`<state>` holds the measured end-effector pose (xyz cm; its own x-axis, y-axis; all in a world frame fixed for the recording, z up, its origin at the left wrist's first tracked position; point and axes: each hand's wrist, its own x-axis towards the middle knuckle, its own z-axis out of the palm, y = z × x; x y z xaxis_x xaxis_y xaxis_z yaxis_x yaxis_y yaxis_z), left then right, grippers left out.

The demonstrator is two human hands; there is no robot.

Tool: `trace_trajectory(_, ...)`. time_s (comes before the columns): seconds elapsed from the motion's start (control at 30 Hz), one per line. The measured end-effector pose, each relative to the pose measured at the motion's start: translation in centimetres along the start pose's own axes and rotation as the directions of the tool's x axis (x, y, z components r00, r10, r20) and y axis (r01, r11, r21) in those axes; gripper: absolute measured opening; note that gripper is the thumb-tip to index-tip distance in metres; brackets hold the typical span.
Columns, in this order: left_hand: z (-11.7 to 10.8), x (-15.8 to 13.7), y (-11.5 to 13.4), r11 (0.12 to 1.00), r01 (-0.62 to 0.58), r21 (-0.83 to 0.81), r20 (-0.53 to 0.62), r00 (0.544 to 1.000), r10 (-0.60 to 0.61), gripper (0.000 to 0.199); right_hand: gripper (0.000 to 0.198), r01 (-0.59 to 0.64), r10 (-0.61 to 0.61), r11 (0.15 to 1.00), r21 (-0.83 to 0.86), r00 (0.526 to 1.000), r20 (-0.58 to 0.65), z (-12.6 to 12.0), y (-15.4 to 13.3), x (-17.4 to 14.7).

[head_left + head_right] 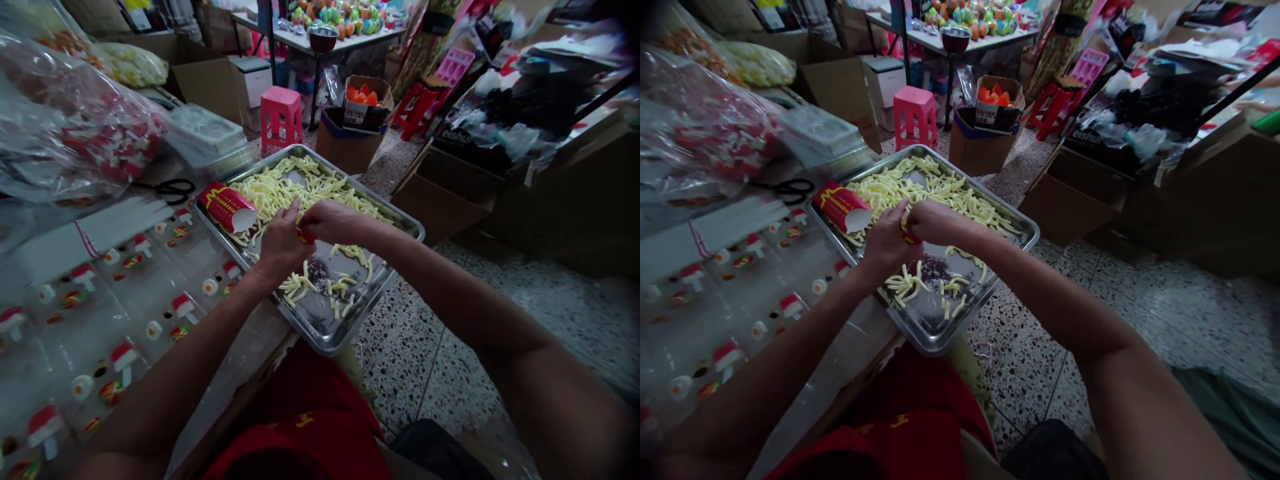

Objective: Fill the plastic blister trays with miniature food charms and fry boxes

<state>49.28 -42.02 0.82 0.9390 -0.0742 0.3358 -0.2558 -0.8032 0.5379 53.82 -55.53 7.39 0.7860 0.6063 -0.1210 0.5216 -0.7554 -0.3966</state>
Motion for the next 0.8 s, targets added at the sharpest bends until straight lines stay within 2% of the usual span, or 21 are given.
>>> trace_trajectory(0.07, -0.3, 0.8, 0.2, 0.999, 0.002, -0.054, -0.087, 0.996, -0.006, 0.084, 0.019, 0.041, -0.042, 0.998, 0.055, 0.999, 0.014, -1.3, -0.5, 0.7)
trace_trajectory(0.13, -0.8, 1.1, 0.4, 0.996, 0.007, -0.093, -0.152, 0.988, -0.021, 0.083, 0.019, 0.036, -0.031, 0.994, 0.100, 0.998, -0.051, -1.9, -1.1, 1.1)
trace_trajectory(0.23, -1.2, 0.8, 0.2, 0.991, -0.019, -0.130, -0.188, 0.982, -0.006, 0.084, 0.015, 0.068, -0.056, 0.987, 0.145, 0.994, -0.089, -2.1, -1.2, 0.7)
trace_trajectory(0.3, -1.3, 0.3, -0.5, 0.987, -0.060, -0.148, -0.169, 0.985, 0.035, 0.087, 0.017, 0.114, -0.097, 0.978, 0.174, 0.990, -0.105, -2.0, 0.3, -0.1)
trace_trajectory(0.4, -1.8, -0.5, -2.1, 0.983, -0.058, -0.174, -0.109, 0.993, 0.039, 0.088, 0.025, 0.105, -0.076, 0.978, 0.180, 0.984, -0.161, -1.7, 4.5, -1.9)
trace_trajectory(0.43, -2.0, -0.8, -2.7, 0.983, -0.036, -0.181, -0.092, 0.996, 0.020, 0.087, 0.024, 0.076, -0.054, 0.987, 0.144, 0.987, -0.151, -1.5, 6.0, -2.5)
trace_trajectory(0.5, -2.7, -1.2, -3.6, 0.982, 0.009, -0.190, -0.075, 0.997, -0.024, 0.087, 0.023, 0.022, -0.022, 1.000, 0.013, 0.998, -0.056, -0.5, 8.2, -3.5)
trace_trajectory(0.6, -3.9, -2.0, -4.4, 0.979, 0.033, -0.200, -0.050, 0.998, -0.044, 0.090, 0.015, -0.112, 0.126, 0.954, -0.280, 0.991, 0.033, 1.8, 8.6, -4.8)
trace_trajectory(0.7, -5.3, -3.3, -5.1, 0.979, 0.059, -0.194, -0.001, 0.998, -0.060, 0.091, 0.023, -0.255, 0.281, 0.861, -0.440, 0.960, -0.005, 3.9, 7.1, -6.2)
trace_trajectory(0.8, -6.4, -4.9, -5.7, 0.982, 0.122, -0.142, 0.010, 0.992, -0.122, 0.089, 0.021, -0.303, 0.297, 0.867, -0.395, 0.952, -0.076, 4.7, 6.4, -7.6)
